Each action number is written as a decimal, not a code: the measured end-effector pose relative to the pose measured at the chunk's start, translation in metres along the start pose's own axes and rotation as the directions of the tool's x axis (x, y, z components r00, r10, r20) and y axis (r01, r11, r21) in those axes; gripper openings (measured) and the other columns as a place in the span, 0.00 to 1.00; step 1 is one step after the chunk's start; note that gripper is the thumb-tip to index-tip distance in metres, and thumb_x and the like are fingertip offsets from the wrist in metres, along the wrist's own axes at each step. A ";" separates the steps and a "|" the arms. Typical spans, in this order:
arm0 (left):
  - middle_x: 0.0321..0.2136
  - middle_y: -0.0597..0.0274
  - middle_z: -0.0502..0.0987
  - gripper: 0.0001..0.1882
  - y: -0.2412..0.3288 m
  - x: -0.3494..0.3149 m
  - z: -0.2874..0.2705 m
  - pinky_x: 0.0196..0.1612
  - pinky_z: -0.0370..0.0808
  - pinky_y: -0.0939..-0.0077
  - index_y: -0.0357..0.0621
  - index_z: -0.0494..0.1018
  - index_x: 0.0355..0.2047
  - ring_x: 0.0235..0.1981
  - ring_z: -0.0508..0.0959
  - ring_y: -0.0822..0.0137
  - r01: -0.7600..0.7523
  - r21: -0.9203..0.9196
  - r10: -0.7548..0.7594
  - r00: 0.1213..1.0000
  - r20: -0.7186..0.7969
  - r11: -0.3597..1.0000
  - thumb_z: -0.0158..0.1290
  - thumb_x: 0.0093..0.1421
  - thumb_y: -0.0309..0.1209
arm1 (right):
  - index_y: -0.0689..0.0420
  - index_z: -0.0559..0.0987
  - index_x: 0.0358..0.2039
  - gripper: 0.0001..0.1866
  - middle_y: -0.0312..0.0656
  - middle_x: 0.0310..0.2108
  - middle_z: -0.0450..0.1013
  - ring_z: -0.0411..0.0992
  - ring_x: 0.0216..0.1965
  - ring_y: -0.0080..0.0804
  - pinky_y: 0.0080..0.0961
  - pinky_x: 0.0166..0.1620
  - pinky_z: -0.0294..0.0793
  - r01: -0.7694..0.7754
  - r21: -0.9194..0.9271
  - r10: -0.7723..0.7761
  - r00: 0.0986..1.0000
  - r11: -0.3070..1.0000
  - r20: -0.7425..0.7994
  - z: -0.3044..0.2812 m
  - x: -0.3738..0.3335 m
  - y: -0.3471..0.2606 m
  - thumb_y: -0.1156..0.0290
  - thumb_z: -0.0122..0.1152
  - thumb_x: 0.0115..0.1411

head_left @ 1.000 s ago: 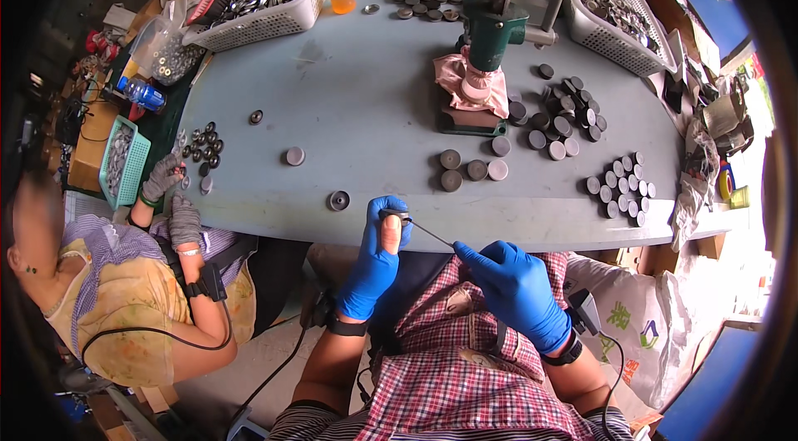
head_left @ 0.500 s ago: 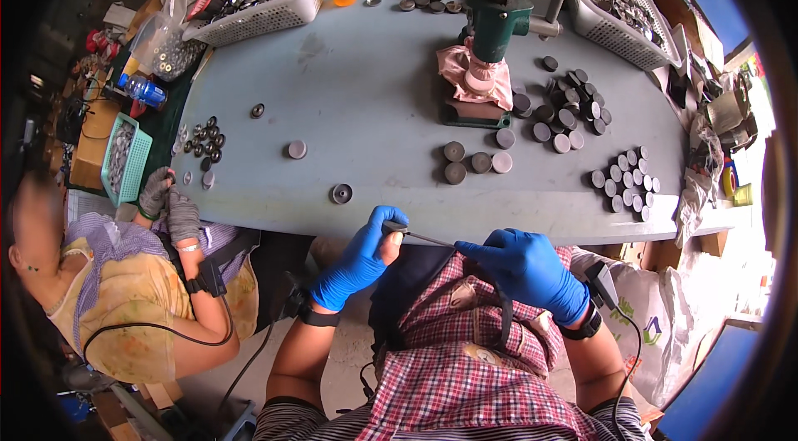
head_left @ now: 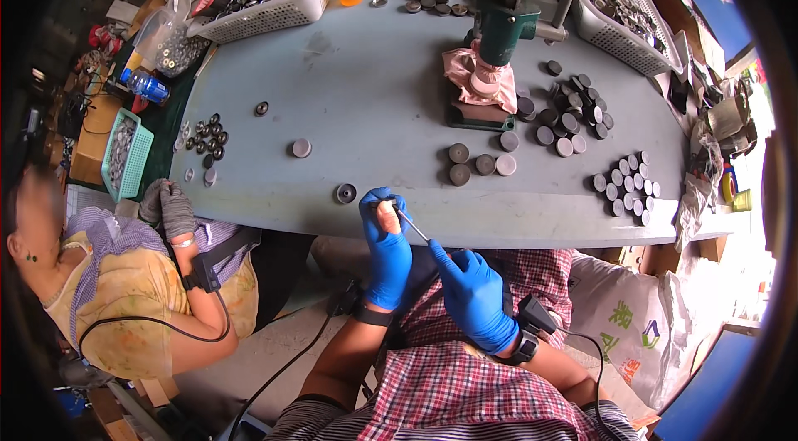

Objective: Assembling small circular components using a hand press and checking them with a screwdriver.

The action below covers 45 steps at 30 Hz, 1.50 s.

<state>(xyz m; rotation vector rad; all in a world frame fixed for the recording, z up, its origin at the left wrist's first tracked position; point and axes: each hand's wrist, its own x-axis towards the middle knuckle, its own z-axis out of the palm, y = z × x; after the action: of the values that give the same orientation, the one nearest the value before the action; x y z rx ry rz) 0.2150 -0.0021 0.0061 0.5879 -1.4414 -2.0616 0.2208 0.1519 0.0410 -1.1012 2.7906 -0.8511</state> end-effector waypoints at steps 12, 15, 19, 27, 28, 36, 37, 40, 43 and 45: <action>0.35 0.68 0.70 0.30 0.049 0.013 -0.016 0.37 0.66 0.81 0.40 0.65 0.60 0.31 0.66 0.77 0.288 -0.027 -0.274 0.932 0.239 0.957 0.44 0.69 0.51 | 0.44 0.75 0.58 0.31 0.40 0.29 0.72 0.74 0.29 0.39 0.34 0.30 0.75 0.175 0.186 -0.196 0.976 0.967 0.097 -0.050 0.033 0.053 0.78 0.59 0.51; 0.36 0.68 0.69 0.28 0.050 0.015 -0.022 0.37 0.66 0.80 0.40 0.66 0.58 0.31 0.65 0.77 0.298 -0.028 -0.279 0.919 0.280 0.954 0.47 0.68 0.49 | 0.44 0.74 0.59 0.33 0.39 0.30 0.72 0.73 0.30 0.37 0.33 0.30 0.75 0.248 0.062 -0.251 0.966 0.967 0.064 -0.049 0.031 0.050 0.77 0.59 0.49; 0.37 0.68 0.69 0.22 0.041 0.017 -0.028 0.38 0.67 0.79 0.44 0.69 0.51 0.32 0.67 0.75 0.399 -0.219 -0.337 0.902 0.270 0.890 0.49 0.68 0.47 | 0.45 0.73 0.60 0.35 0.38 0.31 0.71 0.72 0.30 0.36 0.31 0.31 0.75 0.248 0.060 -0.252 0.966 0.967 0.063 -0.048 0.018 0.049 0.76 0.60 0.48; 0.37 0.67 0.71 0.22 0.052 0.011 -0.028 0.42 0.71 0.78 0.45 0.69 0.50 0.38 0.73 0.73 0.337 0.064 -0.335 0.859 0.387 0.939 0.47 0.68 0.50 | 0.44 0.74 0.60 0.36 0.35 0.32 0.71 0.72 0.32 0.32 0.27 0.31 0.73 0.246 -0.008 -0.245 0.965 0.969 0.091 -0.070 0.021 0.036 0.75 0.62 0.46; 0.38 0.67 0.71 0.24 0.054 0.010 -0.026 0.42 0.71 0.78 0.44 0.69 0.51 0.37 0.72 0.74 0.364 -0.016 -0.334 0.871 0.361 0.931 0.47 0.68 0.50 | 0.44 0.74 0.60 0.36 0.35 0.32 0.71 0.72 0.32 0.32 0.27 0.31 0.73 0.247 -0.007 -0.245 0.965 0.969 0.091 -0.072 0.022 0.035 0.75 0.62 0.46; 0.38 0.67 0.71 0.31 0.062 0.007 -0.027 0.42 0.69 0.82 0.43 0.69 0.51 0.36 0.70 0.75 0.406 -0.049 -0.364 0.862 0.354 0.913 0.52 0.62 0.57 | 0.44 0.74 0.59 0.35 0.35 0.31 0.70 0.71 0.31 0.32 0.27 0.31 0.72 0.278 -0.005 -0.277 0.958 0.961 0.080 -0.073 0.023 0.040 0.75 0.61 0.47; 0.38 0.66 0.72 0.32 0.063 0.005 -0.021 0.41 0.69 0.83 0.43 0.69 0.50 0.35 0.70 0.75 0.412 -0.088 -0.354 0.859 0.369 0.907 0.53 0.61 0.58 | 0.44 0.74 0.59 0.35 0.35 0.31 0.70 0.71 0.31 0.32 0.27 0.31 0.72 0.277 -0.004 -0.276 0.958 0.961 0.081 -0.071 0.022 0.041 0.75 0.61 0.47; 0.37 0.66 0.74 0.31 0.064 0.004 -0.016 0.38 0.71 0.83 0.44 0.69 0.47 0.33 0.71 0.76 0.415 -0.101 -0.349 0.854 0.385 0.904 0.51 0.61 0.59 | 0.44 0.73 0.60 0.35 0.36 0.31 0.70 0.71 0.31 0.32 0.27 0.31 0.72 0.258 0.019 -0.259 0.961 0.966 0.098 -0.066 0.019 0.042 0.75 0.61 0.47; 0.35 0.67 0.74 0.29 0.059 0.005 -0.015 0.36 0.70 0.83 0.45 0.69 0.47 0.32 0.71 0.76 0.311 -0.002 -0.298 0.912 0.281 0.951 0.49 0.63 0.59 | 0.45 0.73 0.61 0.36 0.37 0.32 0.70 0.71 0.32 0.33 0.28 0.30 0.72 0.229 0.008 -0.229 0.968 0.973 0.103 -0.068 0.013 0.035 0.75 0.61 0.47; 0.33 0.68 0.72 0.30 0.056 0.009 -0.013 0.33 0.67 0.83 0.45 0.69 0.45 0.29 0.68 0.76 0.250 0.066 -0.257 0.958 0.127 0.966 0.43 0.64 0.61 | 0.45 0.72 0.61 0.37 0.37 0.33 0.70 0.71 0.32 0.33 0.28 0.29 0.72 0.217 -0.001 -0.216 0.973 0.976 0.083 -0.070 0.011 0.030 0.74 0.61 0.46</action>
<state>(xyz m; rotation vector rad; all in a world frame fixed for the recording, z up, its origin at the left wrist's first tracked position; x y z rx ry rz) 0.2274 -0.0324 0.0545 0.6970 -1.5671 -2.3082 0.1789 0.1973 0.0876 -1.4283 2.6459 -0.7874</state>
